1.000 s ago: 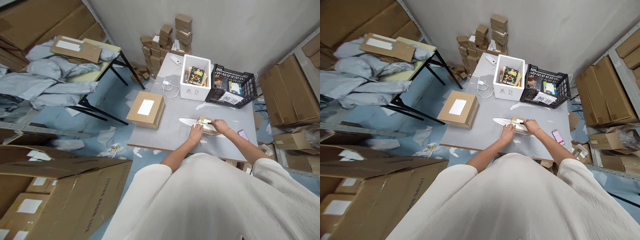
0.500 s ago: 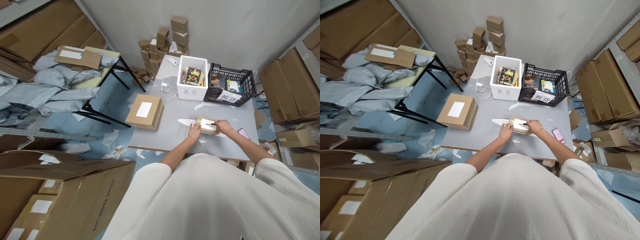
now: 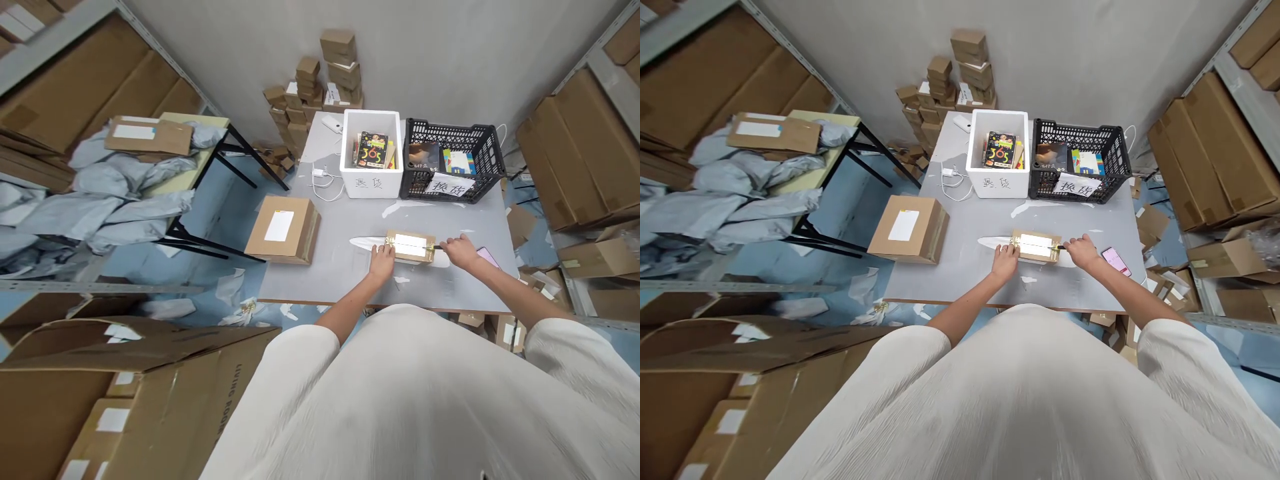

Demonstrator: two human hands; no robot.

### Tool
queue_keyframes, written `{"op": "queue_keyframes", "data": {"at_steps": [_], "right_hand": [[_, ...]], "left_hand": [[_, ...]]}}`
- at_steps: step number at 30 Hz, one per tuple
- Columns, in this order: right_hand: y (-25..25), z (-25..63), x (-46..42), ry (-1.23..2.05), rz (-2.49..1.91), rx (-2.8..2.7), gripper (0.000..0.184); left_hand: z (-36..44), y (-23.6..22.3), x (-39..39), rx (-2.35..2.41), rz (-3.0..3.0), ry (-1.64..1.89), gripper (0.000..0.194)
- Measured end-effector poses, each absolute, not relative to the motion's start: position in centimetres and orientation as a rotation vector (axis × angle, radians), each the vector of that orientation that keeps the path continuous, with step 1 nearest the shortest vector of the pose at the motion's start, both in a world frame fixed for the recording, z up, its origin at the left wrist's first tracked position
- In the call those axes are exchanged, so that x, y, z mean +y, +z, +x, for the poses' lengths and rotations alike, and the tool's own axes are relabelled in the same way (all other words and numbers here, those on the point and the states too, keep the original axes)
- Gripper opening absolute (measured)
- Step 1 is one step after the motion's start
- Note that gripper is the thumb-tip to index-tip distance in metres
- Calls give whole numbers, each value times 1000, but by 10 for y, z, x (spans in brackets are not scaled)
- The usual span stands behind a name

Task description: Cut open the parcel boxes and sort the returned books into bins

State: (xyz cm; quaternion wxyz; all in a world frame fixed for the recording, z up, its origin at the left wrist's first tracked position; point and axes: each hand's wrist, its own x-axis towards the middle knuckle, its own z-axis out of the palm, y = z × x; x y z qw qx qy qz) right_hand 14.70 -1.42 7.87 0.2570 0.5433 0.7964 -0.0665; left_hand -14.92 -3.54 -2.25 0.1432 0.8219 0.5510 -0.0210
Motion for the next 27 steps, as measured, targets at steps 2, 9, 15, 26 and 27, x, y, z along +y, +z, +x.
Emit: {"op": "queue_keyframes", "data": {"at_steps": [2,9,15,26,27], "right_hand": [[81,154,-13,-176,1470,2157,38],[85,200,-15,-180,1525,2111,38],[72,226,-33,-368,1749,2124,40],[51,213,-48,-721,1967,2188,40],[50,214,-48,-729,1972,2185,40]], "left_hand": [[-148,-23,-35,1597,2385,-65,70],[-145,-22,-36,1634,2397,-92,66],[-133,-20,-38,1676,2421,-35,60],[-78,-12,-1,1290,2536,-159,62],[-76,-12,2,1288,2538,-190,61]]}}
